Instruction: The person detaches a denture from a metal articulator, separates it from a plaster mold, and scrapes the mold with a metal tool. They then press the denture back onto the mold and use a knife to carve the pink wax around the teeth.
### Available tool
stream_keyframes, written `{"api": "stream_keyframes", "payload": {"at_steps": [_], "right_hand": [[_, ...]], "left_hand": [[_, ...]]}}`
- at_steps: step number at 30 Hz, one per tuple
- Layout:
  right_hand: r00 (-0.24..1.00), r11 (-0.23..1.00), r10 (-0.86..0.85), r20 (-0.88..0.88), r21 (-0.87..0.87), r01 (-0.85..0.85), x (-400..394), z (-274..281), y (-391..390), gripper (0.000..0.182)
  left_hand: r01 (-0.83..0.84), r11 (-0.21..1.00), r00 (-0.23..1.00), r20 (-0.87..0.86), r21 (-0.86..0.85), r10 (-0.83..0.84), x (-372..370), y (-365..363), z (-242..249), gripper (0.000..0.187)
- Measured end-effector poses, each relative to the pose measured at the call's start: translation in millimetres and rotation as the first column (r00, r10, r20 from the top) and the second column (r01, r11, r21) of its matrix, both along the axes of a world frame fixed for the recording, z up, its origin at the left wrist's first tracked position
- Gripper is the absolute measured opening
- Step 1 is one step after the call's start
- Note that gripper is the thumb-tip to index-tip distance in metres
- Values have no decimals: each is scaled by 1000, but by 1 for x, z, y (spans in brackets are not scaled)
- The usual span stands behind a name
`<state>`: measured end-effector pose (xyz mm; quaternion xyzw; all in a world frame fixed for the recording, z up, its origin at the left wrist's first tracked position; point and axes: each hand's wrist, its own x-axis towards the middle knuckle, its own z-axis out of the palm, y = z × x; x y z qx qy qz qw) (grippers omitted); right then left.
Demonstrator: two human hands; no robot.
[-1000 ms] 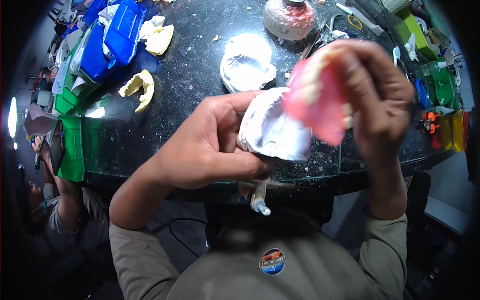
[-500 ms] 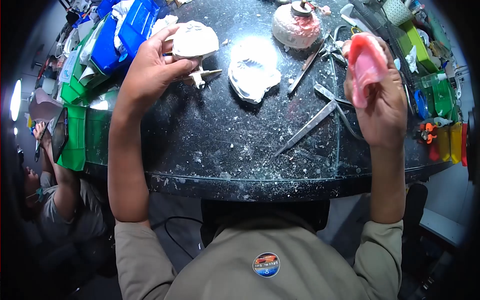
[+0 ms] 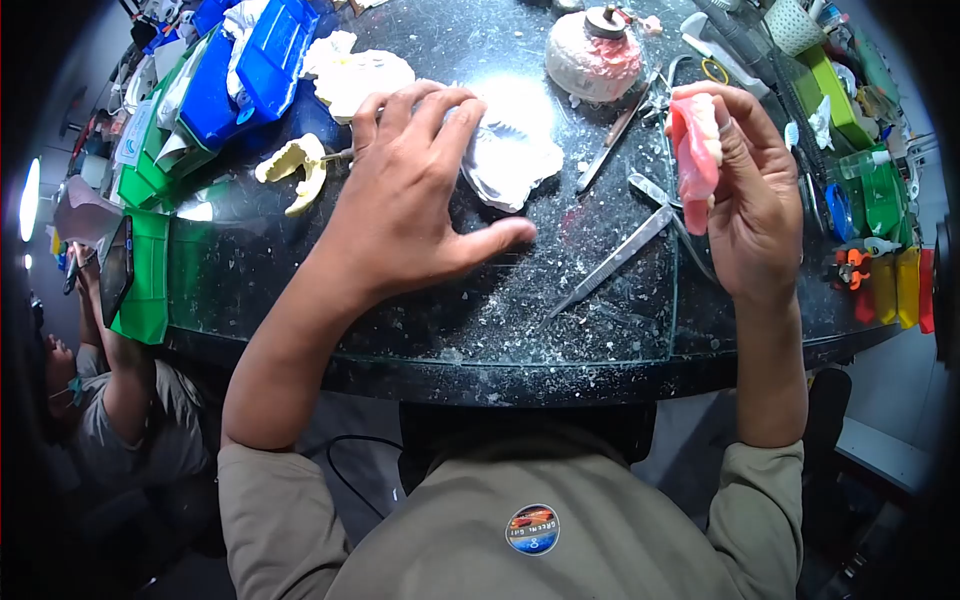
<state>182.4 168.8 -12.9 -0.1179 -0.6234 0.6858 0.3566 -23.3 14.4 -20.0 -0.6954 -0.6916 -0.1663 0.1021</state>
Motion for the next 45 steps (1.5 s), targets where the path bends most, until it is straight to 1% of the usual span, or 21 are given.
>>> {"api": "stream_keyframes", "payload": {"at_steps": [1,3,5,6,7,8,9,11,13,15,18,22,25,32,34,38,40,42,43,44,45], "right_hand": [[999,998,-44,30,41,43,-1,1,-2,26],[998,991,-29,59,132,21,0,-2,1,25],[996,972,-54,70,230,36,0,0,-1,23],[994,957,-85,63,282,64,-3,4,-9,23],[992,939,-116,56,331,91,-6,7,-17,22],[990,915,-140,29,386,118,-8,9,-21,18],[987,863,-151,60,494,103,-7,10,-20,18],[980,763,-168,104,643,63,-8,12,-21,16],[976,680,-178,128,733,28,-10,14,-25,13],[970,643,-164,178,765,-32,-10,16,-27,12],[969,656,-164,185,754,-32,-10,12,-26,12],[972,638,-163,170,770,-28,-10,10,-23,13],[979,624,-139,148,781,-29,-10,12,-22,15],[986,639,-113,123,769,-23,-7,12,-21,20],[992,599,-101,73,801,2,-8,8,-19,21],[995,556,-96,21,830,36,-8,7,-18,22],[993,608,-103,64,794,12,-7,8,-19,22],[984,665,-113,139,747,-30,-6,10,-20,23],[976,693,-116,185,719,-54,-6,11,-20,24],[972,802,-86,219,594,-63,-6,10,-23,30],[974,922,-24,225,382,-66,-7,8,-27,36]], "left_hand": [[2,1000,1000,0,-2,-2,-1,0,0,79],[12,1000,1000,0,-2,-12,-2,0,1,76],[126,991,929,345,50,-135,0,0,0,74],[175,980,843,501,90,-196,2,-1,0,73],[221,975,712,682,6,-166,8,-3,6,75],[273,962,549,821,-1,-155,14,-5,8,77],[325,946,362,923,3,-127,21,-6,8,80],[417,904,129,979,92,-159,27,-7,5,81],[467,884,115,991,4,-66,29,-10,7,81],[457,888,97,990,45,-101,31,-11,5,81],[441,890,91,981,116,-173,31,-10,1,82],[429,889,133,963,159,-236,29,-10,1,82],[442,881,265,914,166,-306,26,-11,2,83],[385,906,442,827,175,-348,28,-16,5,88],[372,905,570,718,209,-400,29,-16,2,86],[418,883,617,647,214,-448,27,-16,4,84],[440,860,547,682,260,-486,27,-14,2,85],[434,832,406,749,347,-524,30,-10,-3,87],[422,846,209,873,326,-441,30,-9,1,89],[369,865,51,922,340,-384,33,-8,3,89],[314,885,-112,939,343,-324,36,-7,4,89]]}}
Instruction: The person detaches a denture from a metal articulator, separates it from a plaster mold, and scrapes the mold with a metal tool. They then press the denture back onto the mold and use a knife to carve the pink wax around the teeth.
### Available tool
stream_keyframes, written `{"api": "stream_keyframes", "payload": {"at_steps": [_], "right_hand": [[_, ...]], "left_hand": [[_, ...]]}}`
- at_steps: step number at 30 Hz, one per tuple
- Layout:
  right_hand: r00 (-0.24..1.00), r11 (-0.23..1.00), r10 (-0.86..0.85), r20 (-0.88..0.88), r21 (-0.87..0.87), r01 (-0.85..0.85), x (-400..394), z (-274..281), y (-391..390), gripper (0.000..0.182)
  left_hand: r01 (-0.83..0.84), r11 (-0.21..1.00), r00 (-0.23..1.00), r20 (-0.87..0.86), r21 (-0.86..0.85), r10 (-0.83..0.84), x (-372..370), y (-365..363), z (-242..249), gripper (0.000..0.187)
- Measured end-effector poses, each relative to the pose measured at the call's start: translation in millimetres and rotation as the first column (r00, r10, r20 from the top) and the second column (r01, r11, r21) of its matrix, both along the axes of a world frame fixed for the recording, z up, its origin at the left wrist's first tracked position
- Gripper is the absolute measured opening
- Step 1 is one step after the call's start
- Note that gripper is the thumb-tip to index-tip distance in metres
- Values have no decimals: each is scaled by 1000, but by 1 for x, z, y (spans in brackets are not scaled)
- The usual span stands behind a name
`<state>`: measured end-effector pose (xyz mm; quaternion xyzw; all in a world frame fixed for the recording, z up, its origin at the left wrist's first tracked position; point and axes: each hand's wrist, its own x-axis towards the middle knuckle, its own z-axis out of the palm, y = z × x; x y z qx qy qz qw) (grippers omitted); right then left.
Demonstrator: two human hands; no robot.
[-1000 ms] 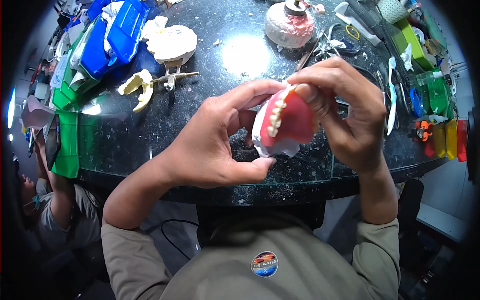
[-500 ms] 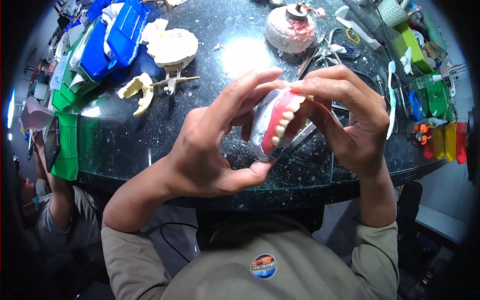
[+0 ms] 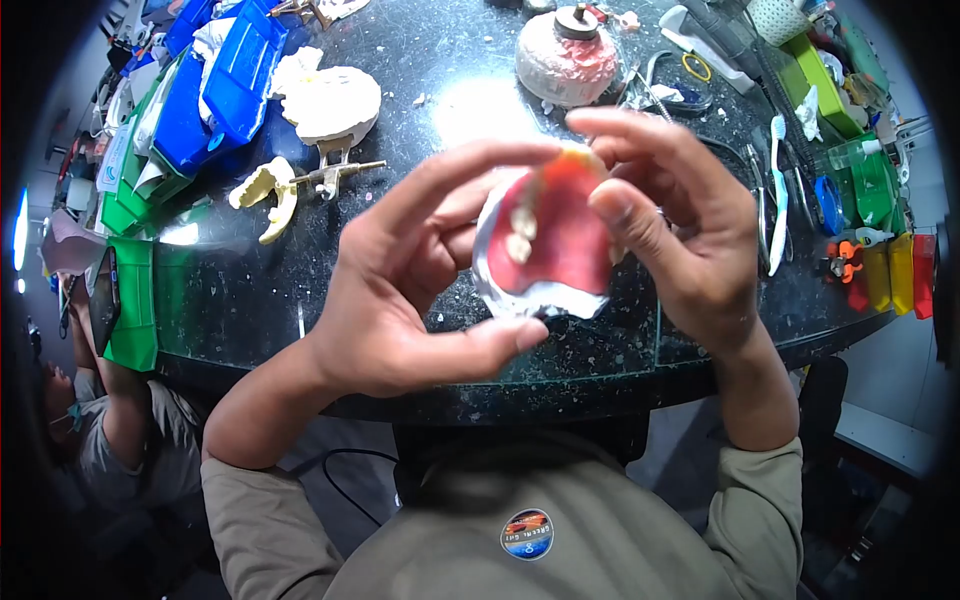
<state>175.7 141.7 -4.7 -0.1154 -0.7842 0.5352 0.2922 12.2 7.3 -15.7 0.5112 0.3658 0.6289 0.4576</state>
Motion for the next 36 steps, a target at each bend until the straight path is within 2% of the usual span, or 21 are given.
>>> {"api": "stream_keyframes", "payload": {"at_steps": [2,5,11,14,17,26,29,32,34,35,36], "right_hand": [[998,994,7,-55,-104,-12,-3,-5,2,39],[997,975,77,21,-209,-71,-1,2,1,40],[999,973,43,-22,-227,-47,-5,-4,0,34],[998,969,36,-43,-242,-45,-6,-4,-1,31],[999,970,31,-41,-241,-40,-7,-4,-2,31],[999,976,25,-28,-213,-31,-6,-4,-2,30],[998,983,35,50,-179,-25,-3,-2,0,38],[998,979,64,-22,-193,-67,-1,-4,2,52],[994,995,94,-51,-34,-96,0,-2,3,64],[994,985,110,-22,138,-106,1,3,4,70],[995,967,99,-28,239,-89,0,2,3,69]], "left_hand": [[-12,995,996,85,-97,20,-1,0,5,89],[-38,981,983,169,-190,71,0,-1,12,87],[-20,971,967,243,-238,80,1,-2,14,81],[-15,976,974,219,-215,64,0,-3,10,80],[-1,962,970,233,-275,68,-1,-4,12,78],[-33,949,963,244,-312,113,-1,-4,12,76],[-17,944,963,247,-330,104,-2,-5,13,78],[5,944,968,238,-329,78,-4,-4,15,81],[-26,957,958,266,-288,106,-1,-4,17,86],[-43,963,953,280,-267,120,0,-4,18,88],[-48,970,954,275,-236,114,0,-3,18,90]]}}
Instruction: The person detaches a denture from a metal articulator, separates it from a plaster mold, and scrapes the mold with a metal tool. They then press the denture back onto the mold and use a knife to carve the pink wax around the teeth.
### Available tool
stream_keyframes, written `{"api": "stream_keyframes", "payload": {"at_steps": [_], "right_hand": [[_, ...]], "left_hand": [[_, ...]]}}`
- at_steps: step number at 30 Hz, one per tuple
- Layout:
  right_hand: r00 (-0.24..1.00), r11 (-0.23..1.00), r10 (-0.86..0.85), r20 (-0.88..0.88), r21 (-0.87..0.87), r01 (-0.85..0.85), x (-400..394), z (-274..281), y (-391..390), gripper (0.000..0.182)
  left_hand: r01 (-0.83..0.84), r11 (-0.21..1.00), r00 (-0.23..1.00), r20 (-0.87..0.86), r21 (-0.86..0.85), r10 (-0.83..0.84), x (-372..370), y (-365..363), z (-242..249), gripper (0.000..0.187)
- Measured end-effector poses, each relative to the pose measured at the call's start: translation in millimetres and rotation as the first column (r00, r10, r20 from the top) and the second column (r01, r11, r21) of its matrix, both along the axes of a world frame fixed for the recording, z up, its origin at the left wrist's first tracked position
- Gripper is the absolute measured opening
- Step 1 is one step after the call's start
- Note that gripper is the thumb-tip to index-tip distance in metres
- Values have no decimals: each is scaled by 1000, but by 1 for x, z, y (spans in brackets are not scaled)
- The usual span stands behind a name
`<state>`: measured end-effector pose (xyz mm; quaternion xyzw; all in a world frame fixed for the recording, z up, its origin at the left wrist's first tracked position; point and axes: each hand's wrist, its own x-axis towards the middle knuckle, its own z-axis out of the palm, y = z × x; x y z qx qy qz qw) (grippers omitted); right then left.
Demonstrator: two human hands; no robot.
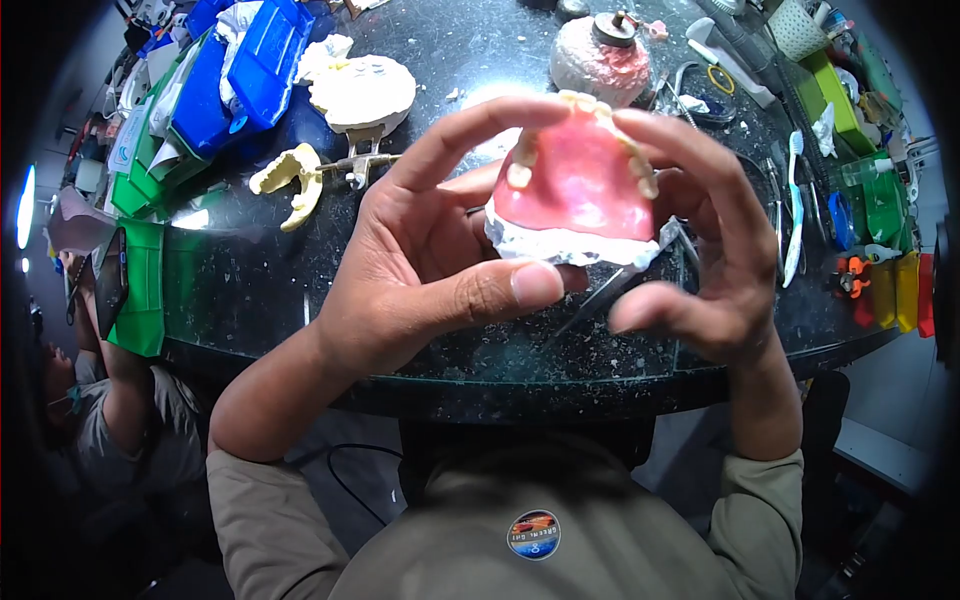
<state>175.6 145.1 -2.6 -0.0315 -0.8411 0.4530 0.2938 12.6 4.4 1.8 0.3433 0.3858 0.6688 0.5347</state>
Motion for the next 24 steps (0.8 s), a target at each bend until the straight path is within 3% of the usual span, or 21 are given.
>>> {"api": "stream_keyframes", "payload": {"at_steps": [2,6,7,10,14,17,20,24], "right_hand": [[998,979,-36,-45,199,44,-1,-2,-1,68],[992,955,-66,-111,280,95,-2,-6,2,55],[992,952,-62,-113,293,92,-2,-6,3,54],[993,951,-49,-107,298,79,-2,-5,3,52],[994,954,-20,-111,294,52,-1,-6,5,53],[996,951,-4,-93,306,32,0,-5,6,54],[997,949,-5,-78,315,29,0,-4,7,55],[997,952,-15,-75,302,38,0,-4,5,55]], "left_hand": [[-3,998,1000,-17,61,4,0,2,-2,95],[102,993,995,22,-66,-101,-8,-2,4,97],[142,990,989,49,4,-142,-11,-2,-1,90],[165,986,930,333,-9,-153,-16,-1,-6,84],[199,980,902,393,-5,-182,-18,-4,-15,66],[147,988,892,438,-47,-112,-12,-2,-11,56],[183,983,925,337,0,-172,-15,-2,-12,50],[164,986,928,344,-40,-141,-12,-1,-9,55]]}}
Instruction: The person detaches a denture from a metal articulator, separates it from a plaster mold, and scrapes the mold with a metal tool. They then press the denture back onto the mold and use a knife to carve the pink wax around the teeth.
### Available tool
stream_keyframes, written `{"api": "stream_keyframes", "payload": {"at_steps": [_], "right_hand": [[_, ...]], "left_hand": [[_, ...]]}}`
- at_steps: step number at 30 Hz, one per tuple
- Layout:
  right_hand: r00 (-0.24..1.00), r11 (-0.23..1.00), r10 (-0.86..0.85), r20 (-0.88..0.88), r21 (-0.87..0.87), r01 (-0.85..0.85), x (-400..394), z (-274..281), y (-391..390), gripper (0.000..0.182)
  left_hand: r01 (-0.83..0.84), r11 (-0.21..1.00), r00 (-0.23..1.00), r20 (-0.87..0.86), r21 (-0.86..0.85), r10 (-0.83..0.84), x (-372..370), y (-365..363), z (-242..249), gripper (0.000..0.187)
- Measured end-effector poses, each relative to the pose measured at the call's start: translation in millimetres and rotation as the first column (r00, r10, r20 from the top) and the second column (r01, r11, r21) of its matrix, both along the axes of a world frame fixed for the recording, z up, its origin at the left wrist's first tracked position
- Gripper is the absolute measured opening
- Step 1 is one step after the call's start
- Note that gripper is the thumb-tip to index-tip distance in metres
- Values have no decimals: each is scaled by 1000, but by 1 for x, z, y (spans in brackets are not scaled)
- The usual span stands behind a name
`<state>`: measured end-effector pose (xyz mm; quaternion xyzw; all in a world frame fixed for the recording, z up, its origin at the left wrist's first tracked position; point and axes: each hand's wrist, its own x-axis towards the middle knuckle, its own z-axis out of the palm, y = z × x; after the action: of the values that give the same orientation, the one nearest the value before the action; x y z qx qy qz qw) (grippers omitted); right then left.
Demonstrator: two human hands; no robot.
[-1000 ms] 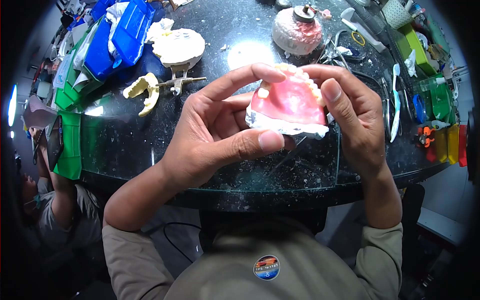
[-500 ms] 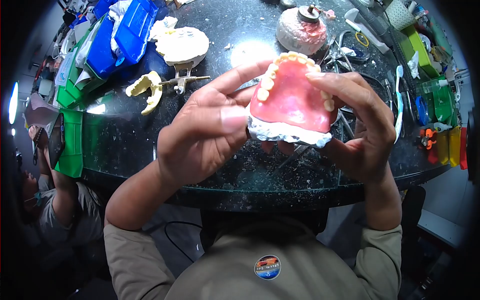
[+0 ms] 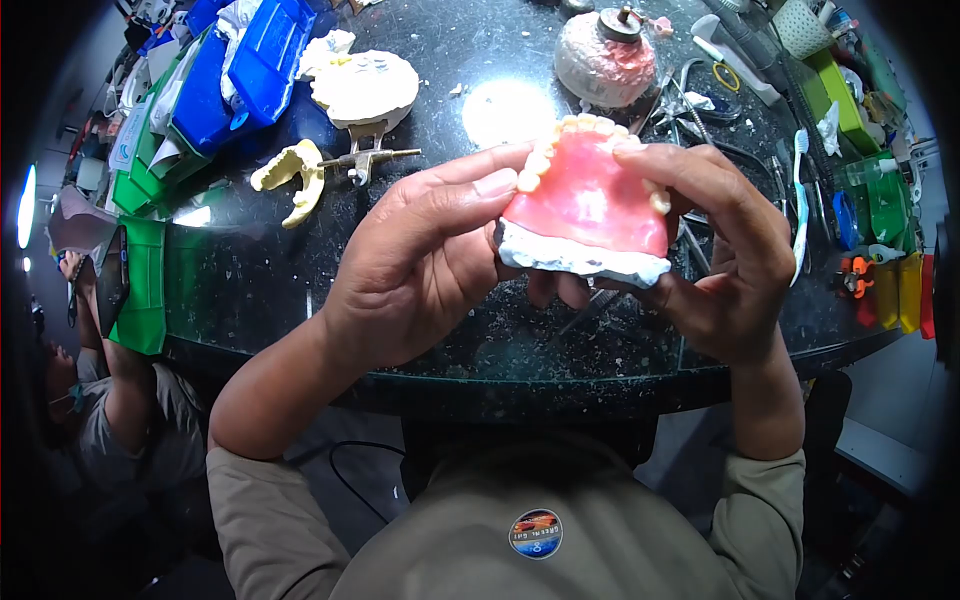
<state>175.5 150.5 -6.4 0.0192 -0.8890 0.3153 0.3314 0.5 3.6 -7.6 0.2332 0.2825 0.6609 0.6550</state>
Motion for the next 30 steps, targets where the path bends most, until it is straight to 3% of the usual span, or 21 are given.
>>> {"api": "stream_keyframes", "payload": {"at_steps": [11,14,17,20,22,26,30], "right_hand": [[999,999,-32,-16,-18,32,-1,-1,-1,51],[999,999,-39,-14,0,39,-2,-2,0,51],[999,998,-54,9,15,54,-1,-2,0,58],[999,999,-26,21,19,26,-1,4,0,72],[1000,1000,7,1,-22,-7,-1,5,5,73],[997,935,73,31,-351,-58,0,4,-1,51],[989,910,143,37,-398,-116,-4,5,-10,30]], "left_hand": [[8,999,995,-97,32,-5,-4,-1,-1,65],[-116,993,993,35,-22,117,3,-1,-2,69],[-76,989,947,-300,125,111,4,-2,-2,72],[-118,979,871,-456,165,182,12,0,-2,78],[-18,992,947,-316,124,57,4,-2,-2,70],[226,961,889,-371,-156,-270,1,-8,0,90],[316,946,859,-400,-77,-320,9,-3,-5,95]]}}
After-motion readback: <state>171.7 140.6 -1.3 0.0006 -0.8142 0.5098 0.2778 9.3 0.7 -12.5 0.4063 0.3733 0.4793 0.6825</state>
